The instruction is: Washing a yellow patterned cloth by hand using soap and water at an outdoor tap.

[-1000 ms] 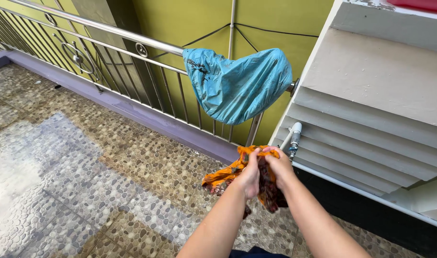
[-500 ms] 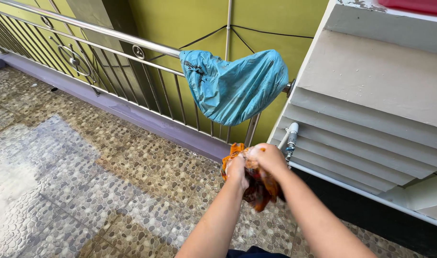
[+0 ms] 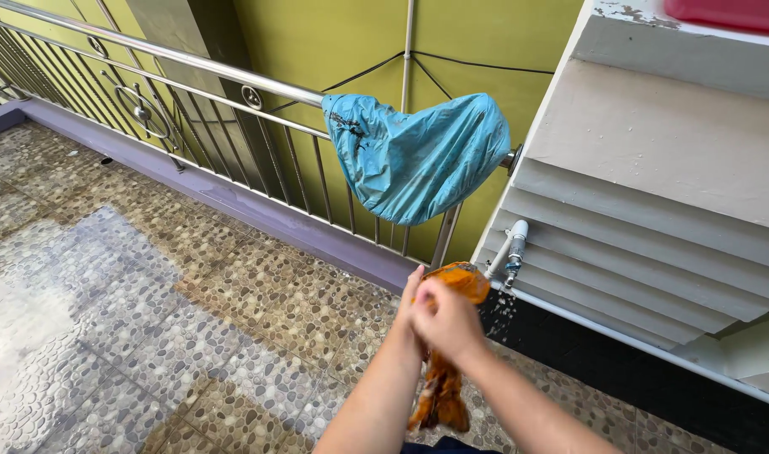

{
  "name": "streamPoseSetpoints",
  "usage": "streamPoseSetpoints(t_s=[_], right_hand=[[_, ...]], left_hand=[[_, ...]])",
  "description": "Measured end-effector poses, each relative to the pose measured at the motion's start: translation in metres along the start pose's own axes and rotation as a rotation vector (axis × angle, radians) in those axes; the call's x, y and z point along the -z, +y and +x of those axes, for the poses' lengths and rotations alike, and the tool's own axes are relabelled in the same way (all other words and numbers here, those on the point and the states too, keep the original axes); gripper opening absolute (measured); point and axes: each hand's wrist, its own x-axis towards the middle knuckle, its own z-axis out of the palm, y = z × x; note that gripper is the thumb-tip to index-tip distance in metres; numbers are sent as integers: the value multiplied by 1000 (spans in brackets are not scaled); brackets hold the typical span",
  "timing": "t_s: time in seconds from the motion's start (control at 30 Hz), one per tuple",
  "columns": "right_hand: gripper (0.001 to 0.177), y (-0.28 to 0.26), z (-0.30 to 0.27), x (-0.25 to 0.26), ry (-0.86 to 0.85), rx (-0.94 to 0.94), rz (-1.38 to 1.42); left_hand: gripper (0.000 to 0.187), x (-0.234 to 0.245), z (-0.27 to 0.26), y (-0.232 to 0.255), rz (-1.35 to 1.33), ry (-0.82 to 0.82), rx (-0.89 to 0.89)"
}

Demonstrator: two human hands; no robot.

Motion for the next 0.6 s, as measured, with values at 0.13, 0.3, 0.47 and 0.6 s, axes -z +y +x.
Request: streamPoseSetpoints(t_s=[0.13, 0.3, 0.47, 0.6], right_hand=[[37, -19, -45, -11, -56, 331, -267], [29, 80, 25, 6, 289, 160, -329], [34, 85, 48, 42, -101, -333, 335], [40, 52, 22, 19, -114, -186, 340]], left_hand=[[48, 36, 35, -16, 0, 51, -137], [45, -98, -56, 3, 68, 356, 27], [54, -147, -89, 16, 278, 299, 194], [62, -131, -67, 3, 310, 145, 99]])
